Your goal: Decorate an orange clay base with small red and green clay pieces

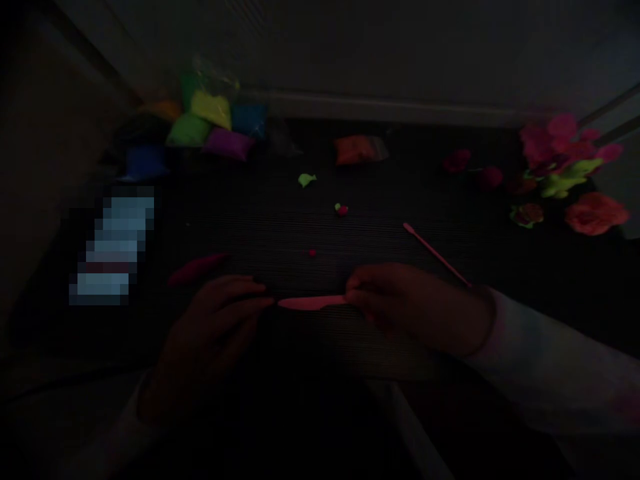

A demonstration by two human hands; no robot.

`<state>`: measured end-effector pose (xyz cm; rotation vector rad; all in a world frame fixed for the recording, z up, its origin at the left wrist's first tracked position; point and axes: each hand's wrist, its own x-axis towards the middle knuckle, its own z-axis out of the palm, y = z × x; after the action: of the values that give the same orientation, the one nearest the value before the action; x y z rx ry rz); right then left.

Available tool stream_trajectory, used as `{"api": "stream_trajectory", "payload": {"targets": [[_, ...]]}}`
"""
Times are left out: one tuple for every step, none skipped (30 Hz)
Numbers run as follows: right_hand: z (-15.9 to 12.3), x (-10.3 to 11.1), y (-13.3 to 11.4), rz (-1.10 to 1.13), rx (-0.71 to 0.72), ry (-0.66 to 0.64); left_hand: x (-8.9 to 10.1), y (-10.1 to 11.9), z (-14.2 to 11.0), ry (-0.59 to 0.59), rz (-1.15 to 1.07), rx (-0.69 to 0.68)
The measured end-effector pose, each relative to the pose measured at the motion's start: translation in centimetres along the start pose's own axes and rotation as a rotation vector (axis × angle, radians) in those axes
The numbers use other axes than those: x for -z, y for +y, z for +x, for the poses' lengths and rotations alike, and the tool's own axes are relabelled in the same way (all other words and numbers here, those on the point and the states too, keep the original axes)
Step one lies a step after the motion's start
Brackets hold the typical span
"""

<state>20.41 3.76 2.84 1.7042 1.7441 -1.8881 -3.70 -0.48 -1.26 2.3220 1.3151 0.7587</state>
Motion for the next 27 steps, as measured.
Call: {"api": "stream_trajectory", "payload": {"targets": [[0.38,0.01,-0.19,0.022,-0.016,-0.016,0.09,-0.01,-0.14,-0.007,0.001,0.002],[0.66,0.04,-0.23,0.045,-0.023,-0.029,0.15,-0.01,-0.24,-0.015,0.001,-0.002],[0.86,0.09,-0.18,0.066,-0.031,-0.044,0.20,0.00,-0.31,-0.022,0.002,-0.007],[0.98,0.12,-0.07,0.083,-0.041,-0.055,0.23,0.03,-0.35,-0.032,0.005,-0.017],[1.03,0.14,0.05,0.097,-0.048,-0.060,0.23,0.06,-0.36,-0.042,0.008,-0.027],[1.04,0.14,0.14,0.106,-0.053,-0.059,0.21,0.09,-0.35,-0.048,0.013,-0.037],[1.02,0.12,0.18,0.110,-0.059,-0.055,0.17,0.11,-0.34,-0.050,0.018,-0.045],[0.99,0.09,0.17,0.108,-0.065,-0.052,0.11,0.12,-0.32,-0.056,0.023,-0.052],[0.97,0.05,0.12,0.103,-0.069,-0.050,0.05,0.11,-0.31,-0.062,0.027,-0.057],[0.97,0.02,0.03,0.099,-0.069,-0.051,-0.02,0.10,-0.30,-0.067,0.033,-0.063],[0.99,-0.01,-0.08,0.091,-0.069,-0.054,-0.09,0.08,-0.29,-0.073,0.039,-0.068],[1.03,-0.02,-0.17,0.082,-0.067,-0.055,-0.15,0.06,-0.29,-0.081,0.046,-0.071],[1.08,-0.03,-0.24,0.070,-0.065,-0.052,-0.20,0.06,-0.28,-0.089,0.054,-0.075],[1.14,-0.02,-0.29,0.056,-0.065,-0.047,-0.24,0.06,-0.26,-0.096,0.064,-0.077],[1.19,-0.01,-0.31,0.039,-0.064,-0.041,-0.28,0.08,-0.24,-0.104,0.074,-0.080],[1.23,-0.01,-0.31,0.022,-0.061,-0.037,-0.30,0.11,-0.21,-0.108,0.083,-0.082],[1.26,0.00,-0.30,0.003,-0.058,-0.034,-0.33,0.14,-0.17,-0.110,0.092,-0.084],[1.27,-0.01,-0.29,-0.017,-0.054,-0.030,-0.36,0.18,-0.12,-0.108,0.100,-0.086],[1.27,-0.03,-0.29,-0.044,-0.051,-0.030,-0.38,0.22,-0.08,-0.106,0.108,-0.089],[1.26,-0.06,-0.31,-0.078,-0.048,-0.026,-0.41,0.26,-0.03,-0.101,0.114,-0.089],[1.25,-0.11,-0.35,-0.118,-0.044,-0.017,-0.43,0.30,0.01,-0.096,0.121,-0.094],[1.24,-0.16,-0.40,-0.164,-0.040,0.003,-0.45,0.33,0.04,-0.094,0.130,-0.099],[1.24,-0.22,-0.46,-0.217,-0.034,0.028,-0.46,0.37,0.07,-0.092,0.140,-0.106],[1.24,-0.27,-0.53,-0.274,-0.023,0.060,-0.46,0.41,0.08,-0.089,0.151,-0.113],[1.26,-0.32,-0.60,-0.333,-0.009,0.089,-0.45,0.45,0.08,-0.087,0.165,-0.119],[1.27,-0.36,-0.66,-0.389,0.008,0.118,-0.43,0.49,0.07,-0.083,0.178,-0.121],[1.29,-0.40,-0.71,-0.441,0.025,0.145,-0.41,0.53,0.05,-0.079,0.189,-0.123]]}}
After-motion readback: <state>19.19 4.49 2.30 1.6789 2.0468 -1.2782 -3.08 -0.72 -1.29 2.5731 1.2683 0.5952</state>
